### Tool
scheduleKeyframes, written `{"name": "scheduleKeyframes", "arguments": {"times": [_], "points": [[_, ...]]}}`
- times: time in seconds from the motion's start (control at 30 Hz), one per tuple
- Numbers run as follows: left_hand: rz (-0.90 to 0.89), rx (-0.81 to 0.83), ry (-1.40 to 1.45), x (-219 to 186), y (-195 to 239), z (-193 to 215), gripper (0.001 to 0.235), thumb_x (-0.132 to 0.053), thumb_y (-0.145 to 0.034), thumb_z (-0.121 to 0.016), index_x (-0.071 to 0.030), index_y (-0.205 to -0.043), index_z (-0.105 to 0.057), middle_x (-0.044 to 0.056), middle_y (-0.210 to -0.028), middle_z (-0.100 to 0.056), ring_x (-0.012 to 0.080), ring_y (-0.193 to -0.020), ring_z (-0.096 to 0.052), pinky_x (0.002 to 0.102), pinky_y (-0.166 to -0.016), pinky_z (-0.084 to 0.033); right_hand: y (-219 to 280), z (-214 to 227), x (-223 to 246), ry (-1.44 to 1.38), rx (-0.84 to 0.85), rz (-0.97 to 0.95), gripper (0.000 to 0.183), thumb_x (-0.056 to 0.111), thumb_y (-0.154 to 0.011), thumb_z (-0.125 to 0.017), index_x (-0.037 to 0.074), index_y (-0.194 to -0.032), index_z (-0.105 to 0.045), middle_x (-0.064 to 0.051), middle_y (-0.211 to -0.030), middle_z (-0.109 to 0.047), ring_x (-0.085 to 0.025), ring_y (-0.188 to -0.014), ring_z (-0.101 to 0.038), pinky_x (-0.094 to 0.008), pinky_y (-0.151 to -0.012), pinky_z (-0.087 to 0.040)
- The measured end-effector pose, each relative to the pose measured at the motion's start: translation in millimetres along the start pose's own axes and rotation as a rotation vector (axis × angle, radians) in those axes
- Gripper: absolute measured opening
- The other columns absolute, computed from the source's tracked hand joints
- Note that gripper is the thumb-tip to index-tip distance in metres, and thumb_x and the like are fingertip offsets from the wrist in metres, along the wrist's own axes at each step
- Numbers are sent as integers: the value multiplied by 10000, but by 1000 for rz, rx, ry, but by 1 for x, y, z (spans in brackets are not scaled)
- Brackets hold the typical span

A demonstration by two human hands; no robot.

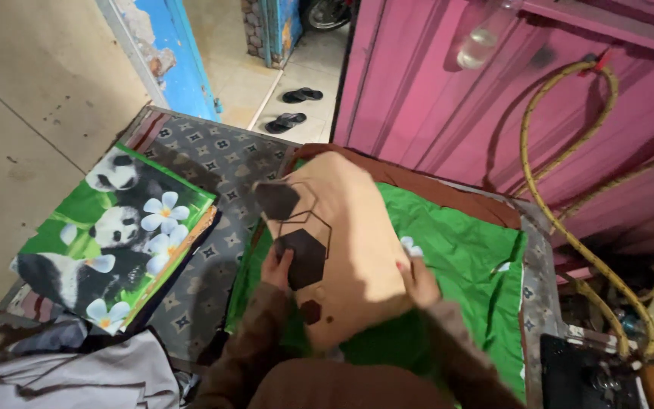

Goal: Folding various pieces of laundry such as bedsheets and pillowcases using a cardboard template for uniform sizing.

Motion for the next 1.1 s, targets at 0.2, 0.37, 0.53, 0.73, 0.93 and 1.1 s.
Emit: {"name": "scheduleKeyframes", "arguments": {"times": [0.2, 0.37, 0.53, 0.73, 0.93, 1.1], "points": [[-142, 172, -603, 16, -9, -9, 615, -267, -846, -767, -75, -1394, -564, 242, -1275, -640, 402, -1136, -634, 456, -946, -530, 124, -48, -83, 197, 332, -425, 405, 467, -905, -683, 87, -1042, -652, -239, -994, -713, -411, -918, -698, -500, -808, -551], [-229, 150, -859, 17, -39, -34, 466, -331, -878, -763, -119, -1278, -650, 220, -1200, -608, 416, -1066, -616, 498, -912, -529, 45, -32, -44, -395, 135, -652, 325, 380, -938, -630, 67, -1025, -636, -169, -726, -649, -274, -581, -595, -427, -551, -511], [-237, 49, -871, 14, -100, -54, 459, -437, -874, -783, -71, -1142, -711, 208, -1166, -639, 407, -1106, -615, 500, -962, -515, -59, -49, -68, -120, 2, -404, 574, 560, -939, -661, 6, -788, -680, -154, -669, -641, -243, -622, -609, -386, -631, -504], [-16, 127, -997, -13, -119, -76, 522, -471, -852, -765, -60, -1168, -707, 219, -1207, -641, 431, -1124, -617, 504, -949, -512, -135, -98, -150, 99, 113, -347, 575, 574, -884, -730, 0, -912, -742, -217, -854, -714, -323, -786, -660, -454, -755, -531], [38, 155, -667, 16, -141, -75, 480, -315, -883, -735, -83, -1295, -652, 216, -1257, -706, 394, -1144, -683, 465, -957, -548, -141, -165, -267, -546, 115, -534, 190, 216, -978, -761, 39, -1034, -720, -61, -832, -641, -207, -734, -583, -391, -668, -495], [-44, 207, -256, 0, -142, -75, 657, -67, -798, -742, -67, -1417, -522, 223, -1294, -635, 323, -1151, -631, 431, -937, -542, -144, -109, -144, -1192, 127, -799, 525, 6, -846, -635, 184, -1335, -566, -23, -860, -686, -137, -672, -636, -307, -603, -537]]}}
Point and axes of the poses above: each hand's wrist, its own y-axis away from the middle knuckle, its own z-axis out of the back of the hand, x = y × z, the point moved 5 cm from there along -y, towards the middle knuckle
